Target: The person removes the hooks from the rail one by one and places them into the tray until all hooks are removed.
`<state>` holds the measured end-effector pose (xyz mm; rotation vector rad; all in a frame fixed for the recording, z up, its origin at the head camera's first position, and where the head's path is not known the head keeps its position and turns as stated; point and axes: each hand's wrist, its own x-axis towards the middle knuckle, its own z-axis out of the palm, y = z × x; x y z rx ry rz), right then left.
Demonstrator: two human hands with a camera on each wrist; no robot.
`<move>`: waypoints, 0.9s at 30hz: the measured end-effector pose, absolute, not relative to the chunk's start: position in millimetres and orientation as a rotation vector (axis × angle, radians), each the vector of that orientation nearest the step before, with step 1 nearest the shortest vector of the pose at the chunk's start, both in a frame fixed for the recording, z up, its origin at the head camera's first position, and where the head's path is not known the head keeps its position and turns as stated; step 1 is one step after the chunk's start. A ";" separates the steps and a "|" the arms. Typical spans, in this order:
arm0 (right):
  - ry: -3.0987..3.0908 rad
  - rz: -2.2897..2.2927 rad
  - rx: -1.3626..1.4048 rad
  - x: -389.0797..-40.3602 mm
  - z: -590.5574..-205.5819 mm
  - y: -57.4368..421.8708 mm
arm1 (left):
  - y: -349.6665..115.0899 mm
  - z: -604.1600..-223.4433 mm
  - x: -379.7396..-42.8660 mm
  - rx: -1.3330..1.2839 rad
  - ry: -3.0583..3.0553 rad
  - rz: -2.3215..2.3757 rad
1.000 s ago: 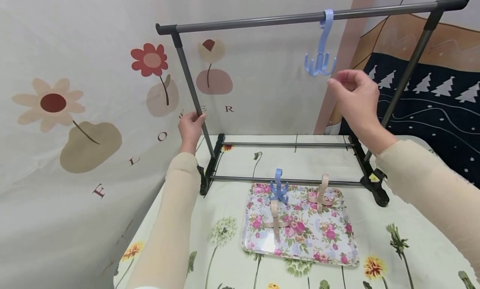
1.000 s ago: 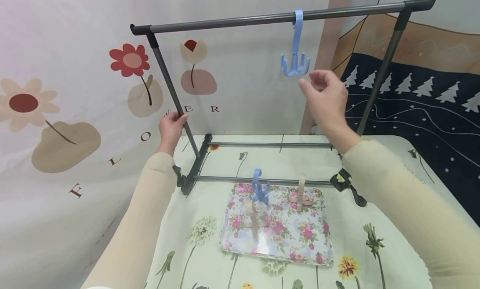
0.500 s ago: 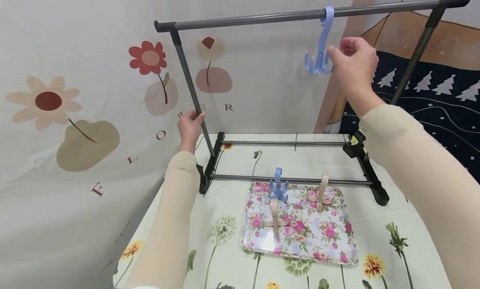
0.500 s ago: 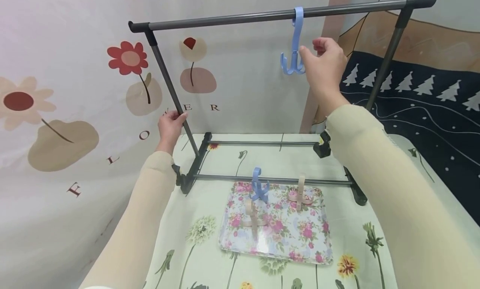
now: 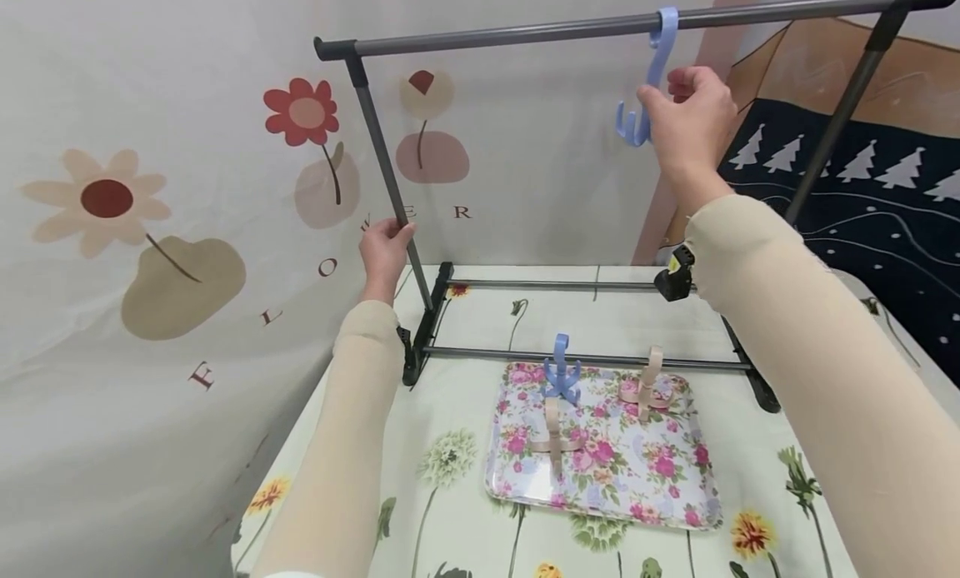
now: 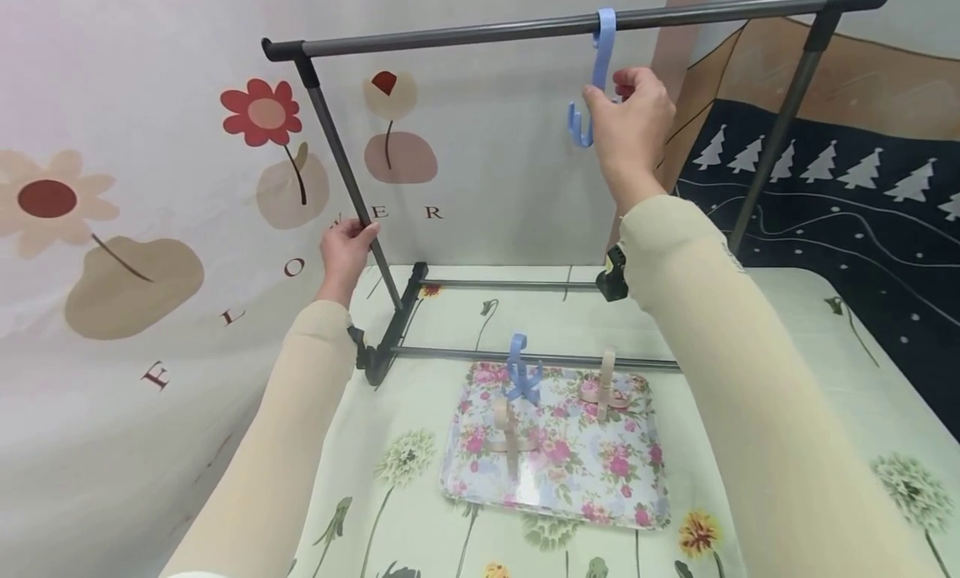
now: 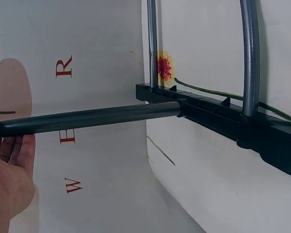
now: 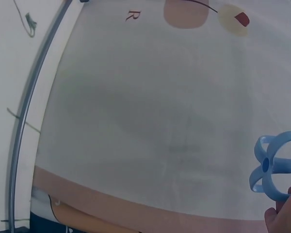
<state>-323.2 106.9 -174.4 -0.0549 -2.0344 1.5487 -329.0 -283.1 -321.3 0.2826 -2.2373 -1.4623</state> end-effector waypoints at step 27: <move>-1.993 1.555 -0.042 -326.3 -164.3 102.2 | -281.1 -323.5 -331.8 0.290 -2.246 -1.461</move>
